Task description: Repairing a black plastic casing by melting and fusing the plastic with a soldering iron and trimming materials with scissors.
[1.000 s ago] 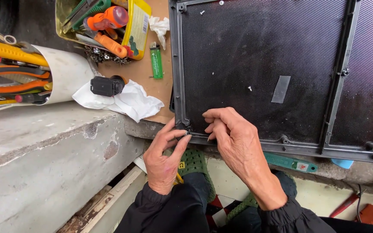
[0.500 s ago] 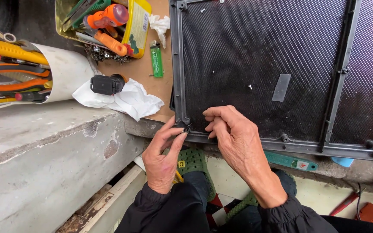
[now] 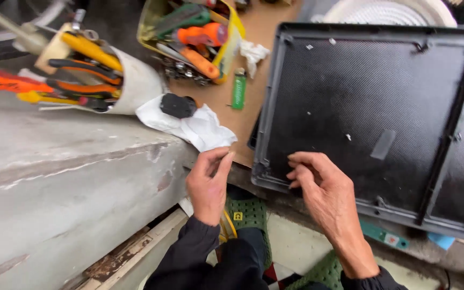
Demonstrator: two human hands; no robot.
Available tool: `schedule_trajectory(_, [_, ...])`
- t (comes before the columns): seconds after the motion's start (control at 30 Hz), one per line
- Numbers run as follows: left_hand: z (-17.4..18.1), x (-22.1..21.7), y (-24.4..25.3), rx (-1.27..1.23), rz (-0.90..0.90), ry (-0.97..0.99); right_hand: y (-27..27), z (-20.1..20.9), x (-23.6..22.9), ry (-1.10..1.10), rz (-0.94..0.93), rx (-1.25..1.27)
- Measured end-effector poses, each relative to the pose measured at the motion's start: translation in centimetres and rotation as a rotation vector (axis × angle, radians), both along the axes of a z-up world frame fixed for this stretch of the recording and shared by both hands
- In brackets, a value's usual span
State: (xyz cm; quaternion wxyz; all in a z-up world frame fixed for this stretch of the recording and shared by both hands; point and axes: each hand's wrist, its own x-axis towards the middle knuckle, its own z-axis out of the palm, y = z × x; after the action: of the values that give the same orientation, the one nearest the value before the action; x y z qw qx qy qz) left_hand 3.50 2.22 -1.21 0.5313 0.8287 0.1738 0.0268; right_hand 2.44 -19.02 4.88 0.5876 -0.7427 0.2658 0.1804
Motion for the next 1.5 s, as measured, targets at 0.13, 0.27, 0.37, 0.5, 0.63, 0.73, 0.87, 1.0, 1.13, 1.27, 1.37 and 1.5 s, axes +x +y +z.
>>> schedule_trajectory(0.13, [-4.2,4.3,1.5,-0.031,0.066,0.071,0.8,-0.4,0.2,0.039,-0.056,-0.022])
schedule_trajectory(0.27, [-7.8,7.5,2.6,0.225,-0.101,-0.035,1.2,-1.3,-0.1,0.022,-0.102,-0.030])
schedule_trajectory(0.37, [-6.3,9.3,2.0,0.324,-0.168,0.013,1.4,-1.5,-0.2,-0.004,-0.095,-0.045])
schedule_trajectory(0.5, [-6.5,10.5,1.7,0.461,-0.250,0.071,1.5,-1.7,-0.4,-0.030,-0.085,-0.061])
schedule_trajectory(0.63, [-9.0,11.2,2.3,0.550,-0.232,-0.066,1.5,-1.9,-0.5,-0.061,-0.075,-0.070])
schedule_trajectory(0.73, [-9.1,11.7,2.5,0.608,-0.313,-0.072,1.4,-2.0,-0.6,-0.064,-0.067,-0.078])
schedule_trajectory(0.87, [-9.5,12.1,2.9,0.703,-0.378,-0.095,1.2,-3.2,-1.2,-0.191,-0.054,-0.062])
schedule_trajectory(1.0, [-4.9,10.0,2.4,0.422,-0.303,-0.128,0.8,-3.8,-1.6,-0.307,-0.035,-0.060])
schedule_trajectory(1.13, [1.8,3.9,0.6,0.301,-0.214,0.004,0.9,-2.8,-1.5,-0.286,-0.062,-0.046])
schedule_trajectory(1.27, [3.3,-1.3,-0.2,-0.010,-0.384,0.152,0.8,-2.8,-1.5,-0.285,-0.044,-0.025])
schedule_trajectory(1.37, [3.1,-2.5,-0.7,-0.048,-0.417,0.095,0.6,-2.8,-1.6,-0.303,-0.037,-0.022])
schedule_trajectory(1.5, [2.8,-2.6,-1.3,-0.002,-0.397,-0.010,0.6,-3.2,-1.7,-0.354,-0.022,-0.010])
